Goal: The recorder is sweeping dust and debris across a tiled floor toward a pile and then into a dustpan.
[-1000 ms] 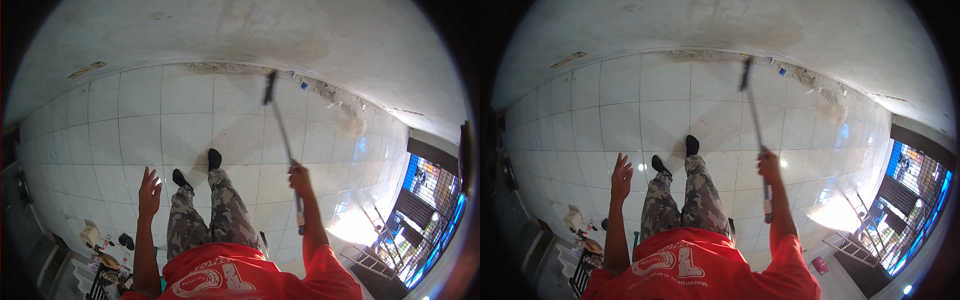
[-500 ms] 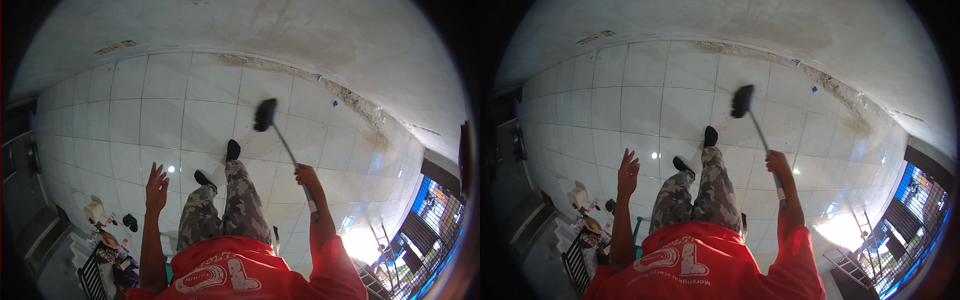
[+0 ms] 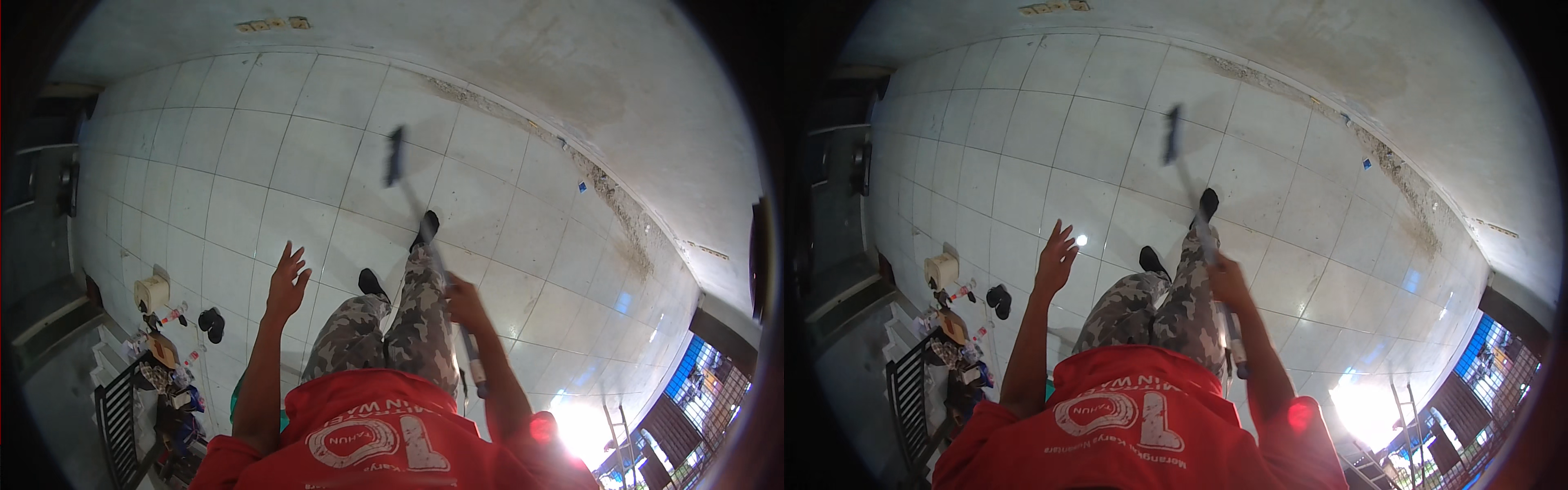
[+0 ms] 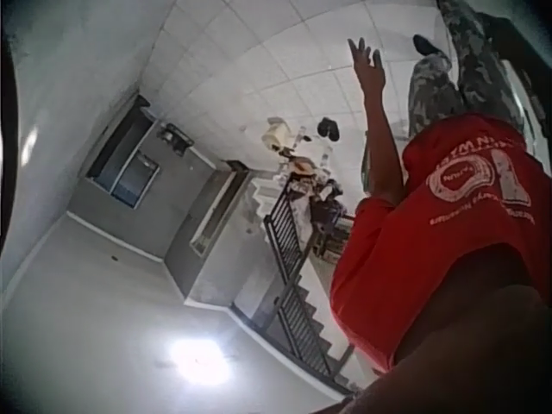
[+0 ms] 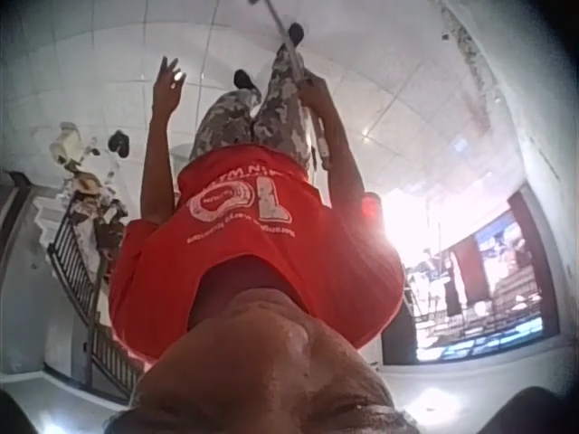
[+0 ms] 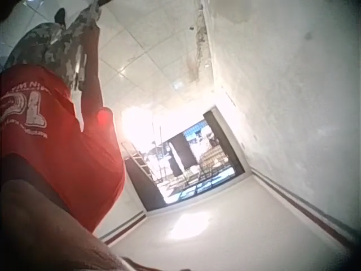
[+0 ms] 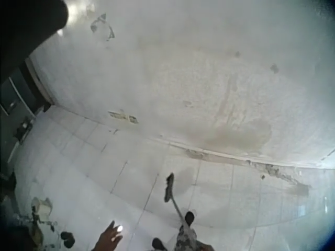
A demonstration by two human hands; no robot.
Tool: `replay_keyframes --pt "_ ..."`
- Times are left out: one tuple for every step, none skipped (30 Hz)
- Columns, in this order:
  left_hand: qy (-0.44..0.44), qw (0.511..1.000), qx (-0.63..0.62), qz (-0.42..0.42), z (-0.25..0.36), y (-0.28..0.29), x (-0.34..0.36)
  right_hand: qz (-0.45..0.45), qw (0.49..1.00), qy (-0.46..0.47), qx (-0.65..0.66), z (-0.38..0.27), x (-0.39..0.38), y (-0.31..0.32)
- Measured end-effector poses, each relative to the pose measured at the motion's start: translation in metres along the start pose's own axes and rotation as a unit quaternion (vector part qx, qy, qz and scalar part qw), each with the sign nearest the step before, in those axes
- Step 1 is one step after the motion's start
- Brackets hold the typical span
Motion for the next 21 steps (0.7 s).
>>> replay_keyframes --pt "-0.002 1.0 -0.003 0.001 -0.013 0.005 -0.011 -0.066 0.997 -0.006 0.033 0.017 0.011 -0.041" --pt "0.007 1.0 -0.007 0.007 -0.025 0.008 -0.022 -0.109 0.993 0.039 0.037 0.032 0.03 -0.08" --pt "0.018 1.0 -0.011 0.009 -0.038 0.009 -0.034 -0.14 0.981 0.136 -0.011 0.025 0.045 -0.12" --pt "0.031 0.999 -0.004 0.013 -0.055 0.018 -0.051 -0.185 0.974 -0.012 0.132 0.038 0.052 -0.165" --pt "0.036 0.999 0.0 0.01 -0.064 0.022 -0.06 -0.186 0.964 -0.028 0.188 0.041 0.062 -0.198" --pt "0.039 0.999 0.02 0.004 -0.074 0.027 -0.07 -0.175 0.965 -0.033 0.192 0.057 0.073 -0.206" --pt "0.008 0.999 0.04 -0.001 -0.075 0.029 -0.074 -0.18 0.963 -0.048 0.196 0.08 0.082 -0.211" --pt "0.023 0.999 0.039 -0.003 -0.079 0.029 -0.077 -0.191 0.96 -0.059 0.198 0.093 0.087 -0.217" --pt "0.057 0.997 0.047 0.018 -0.095 0.051 -0.095 -0.13 0.983 -0.032 0.122 0.095 0.071 -0.193" --pt "0.049 0.998 0.04 0.007 -0.092 0.047 -0.093 -0.163 0.984 -0.039 0.059 0.132 0.072 -0.148" --pt "0.053 0.996 0.071 0.023 -0.099 0.06 -0.101 -0.214 0.938 0.217 -0.168 0.106 0.04 -0.118" --pt "0.051 0.994 0.094 0.032 -0.099 0.062 -0.104 -0.135 0.916 0.272 -0.261 0.116 0.019 -0.06" --pt "0.056 0.993 0.092 0.04 -0.108 0.065 -0.11 -0.074 0.989 -0.093 -0.089 0.171 0.017 -0.001" --pt "0.027 0.997 0.06 0.046 -0.111 0.057 -0.102 -0.098 0.957 0.074 -0.263 0.17 0.008 0.052" --pt "0.005 0.997 0.039 0.062 -0.114 0.06 -0.098 -0.112 0.979 -0.154 0.077 0.188 0.002 0.077" --pt "0.035 0.999 0.012 0.034 -0.104 0.041 -0.085 0.079 0.988 -0.113 -0.076 0.194 0.003 0.137" --pt "0.022 0.999 0.005 0.028 -0.086 0.029 -0.069 0.094 0.987 -0.109 -0.075 0.195 0.007 0.147" --pt "0.0 1.0 0.001 0.01 -0.068 0.019 -0.06 0.206 0.949 -0.088 -0.219 0.182 0.008 0.17" --pt "-0.022 1.0 -0.004 -0.009 -0.05 0.007 -0.052 0.313 0.878 -0.068 -0.356 0.165 0.001 0.187" --pt "-0.045 0.999 -0.005 -0.024 -0.037 -0.004 -0.041 0.342 0.877 -0.089 -0.324 0.161 0.002 0.189" --pt "-0.055 0.998 -0.008 -0.027 -0.021 -0.015 -0.028 0.372 0.874 -0.113 -0.291 0.159 -0.001 0.19"
Point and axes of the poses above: each hand's wrist, its own x-axis towards the middle knuckle, its own y-axis out of the back of the hand, z = x × y, the point moved 10 cm from there along x, towards the middle knuckle, and after that the axes turned 3 degrees about z, right-handed, at the moved point
